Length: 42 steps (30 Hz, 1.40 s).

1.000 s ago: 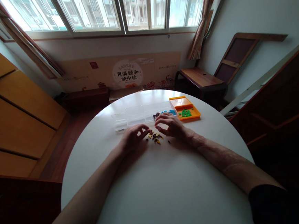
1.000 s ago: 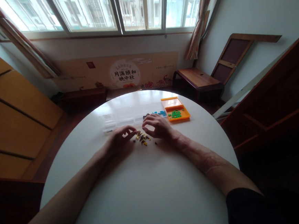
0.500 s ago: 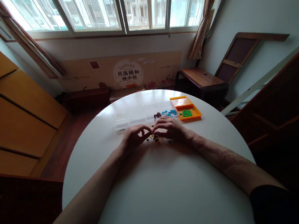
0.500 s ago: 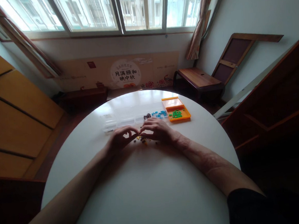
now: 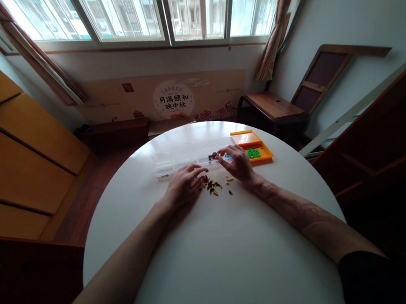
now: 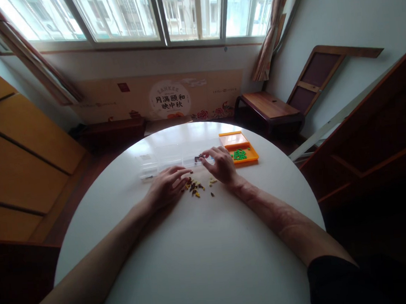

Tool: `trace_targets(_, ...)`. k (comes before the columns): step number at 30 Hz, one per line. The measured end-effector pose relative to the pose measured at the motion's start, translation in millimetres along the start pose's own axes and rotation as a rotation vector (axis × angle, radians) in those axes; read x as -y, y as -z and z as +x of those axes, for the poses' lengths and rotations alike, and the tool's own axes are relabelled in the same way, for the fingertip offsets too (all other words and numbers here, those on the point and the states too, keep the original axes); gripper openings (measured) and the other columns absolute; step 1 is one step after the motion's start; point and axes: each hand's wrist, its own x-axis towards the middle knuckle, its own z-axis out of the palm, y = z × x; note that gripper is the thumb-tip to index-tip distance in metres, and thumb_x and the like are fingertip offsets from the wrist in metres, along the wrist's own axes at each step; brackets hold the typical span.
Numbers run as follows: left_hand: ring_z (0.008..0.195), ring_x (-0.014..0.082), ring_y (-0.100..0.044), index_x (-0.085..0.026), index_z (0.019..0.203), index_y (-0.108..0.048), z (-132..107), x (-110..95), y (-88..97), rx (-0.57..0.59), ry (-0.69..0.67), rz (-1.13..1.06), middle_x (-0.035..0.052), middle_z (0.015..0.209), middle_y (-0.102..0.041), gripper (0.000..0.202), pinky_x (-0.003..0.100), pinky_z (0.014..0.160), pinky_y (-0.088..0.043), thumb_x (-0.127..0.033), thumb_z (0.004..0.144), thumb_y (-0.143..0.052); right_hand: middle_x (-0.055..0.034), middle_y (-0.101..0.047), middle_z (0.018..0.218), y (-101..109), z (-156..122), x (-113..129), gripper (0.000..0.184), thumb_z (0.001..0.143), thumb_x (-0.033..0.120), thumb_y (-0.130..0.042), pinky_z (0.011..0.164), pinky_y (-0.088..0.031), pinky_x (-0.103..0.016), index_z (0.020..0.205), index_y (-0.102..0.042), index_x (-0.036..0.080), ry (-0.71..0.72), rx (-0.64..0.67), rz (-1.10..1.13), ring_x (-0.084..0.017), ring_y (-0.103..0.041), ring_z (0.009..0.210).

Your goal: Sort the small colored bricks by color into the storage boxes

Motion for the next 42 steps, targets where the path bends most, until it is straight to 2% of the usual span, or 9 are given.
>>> trace_targets(3, 0.110, 0.0252, -0.071, -0.029, 0.128, -0.080, 0.7, -0.3, 1.3, 0.052, -0.046, 0.004, 0.0076, 0.130, -0.078, 0.029, 0.043, 0.102, -0.057, -0.033, 0.110, -0.058, -0.0071, -0.078, 0.103, 0.0, 0.2, -0.1, 0.012, 0.105, 0.031, -0.066, 0.099, -0.051, -0.048, 0.109, -0.075, 0.024, -0.029, 0.014, -0.012, -0.030, -0.066, 0.101)
trace_targets(7, 0.107, 0.0246, -0.070, -0.030, 0.121, -0.081, 0.9, -1.1, 2.1, 0.072, -0.047, 0.015, 0.0051, 0.130, -0.080, 0.026, 0.043, 0.102, -0.054, -0.031, 0.110, -0.057, -0.0065, -0.077, 0.103, 0.2, -0.1, 3.6, 0.009, 0.102, 0.026, -0.066, 0.099, -0.051, -0.047, 0.106, -0.073, 0.024, 0.023, 0.042, -0.015, -0.029, -0.065, 0.100)
trace_targets(15, 0.118, 0.0269, -0.069, -0.030, 0.128, -0.078, 1.8, -3.2, 2.1, 0.097, -0.068, 0.056, 0.0031, 0.143, -0.076, 0.029, 0.045, 0.106, -0.052, -0.032, 0.112, -0.054, -0.0047, -0.077, 0.101, 2.0, 1.1, 6.2, 0.006, 0.101, 0.022, -0.066, 0.100, -0.050, -0.045, 0.102, -0.072, 0.024, 0.037, 0.054, 0.009, -0.028, -0.065, 0.099)
trace_targets(23, 0.118, 0.0282, -0.070, -0.028, 0.133, -0.077, 0.0, 3.1, -3.8, 0.097, -0.090, 0.055, 0.0057, 0.139, -0.078, 0.033, 0.046, 0.105, -0.052, -0.025, 0.110, -0.053, -0.0048, -0.077, 0.102, 1.4, -0.2, 6.3, 0.006, 0.100, 0.021, -0.067, 0.101, -0.049, -0.045, 0.100, -0.072, 0.025, 0.062, 0.113, 0.018, -0.027, -0.067, 0.101)
trace_targets(31, 0.101, 0.0252, -0.073, -0.027, 0.107, -0.083, 0.3, 5.1, -5.1, 0.021, -0.063, 0.035, 0.0055, 0.116, -0.085, 0.021, 0.042, 0.099, -0.052, -0.033, 0.107, -0.063, -0.0043, -0.078, 0.106, 3.6, -0.3, 10.4, 0.010, 0.100, 0.018, -0.067, 0.100, -0.051, -0.044, 0.102, -0.074, 0.026, 0.204, 0.239, 0.071, -0.026, -0.068, 0.102)
trace_targets(35, 0.092, 0.0232, -0.073, -0.025, 0.098, -0.080, -0.6, 6.1, -4.0, -0.018, -0.036, 0.009, 0.0038, 0.102, -0.084, 0.014, 0.040, 0.096, -0.053, -0.029, 0.103, -0.068, -0.0045, -0.078, 0.107, 2.7, -1.3, 8.0, 0.009, 0.101, 0.020, -0.068, 0.099, -0.051, -0.044, 0.104, -0.074, 0.026, 0.237, 0.271, 0.073, -0.026, -0.068, 0.103)
trace_targets(39, 0.081, 0.0198, -0.070, -0.024, 0.097, -0.077, -0.7, 4.2, -2.1, -0.039, 0.053, -0.062, 0.0008, 0.084, -0.077, 0.004, 0.036, 0.088, -0.054, -0.026, 0.097, -0.074, -0.0048, -0.078, 0.106, 0.8, -1.7, 5.1, 0.009, 0.101, 0.021, -0.068, 0.099, -0.052, -0.044, 0.105, -0.074, 0.026, 0.253, 0.282, 0.073, -0.026, -0.068, 0.103)
trace_targets(42, 0.078, 0.0178, -0.070, -0.023, 0.102, -0.076, 0.0, 3.0, -1.0, -0.048, 0.068, -0.131, 0.0004, 0.085, -0.076, 0.006, 0.034, 0.086, -0.056, -0.027, 0.097, -0.074, -0.0052, -0.078, 0.106, 0.7, -1.6, 5.0, 0.009, 0.101, 0.021, -0.069, 0.099, -0.052, -0.044, 0.105, -0.075, 0.026, 0.255, 0.282, 0.077, -0.026, -0.069, 0.103)
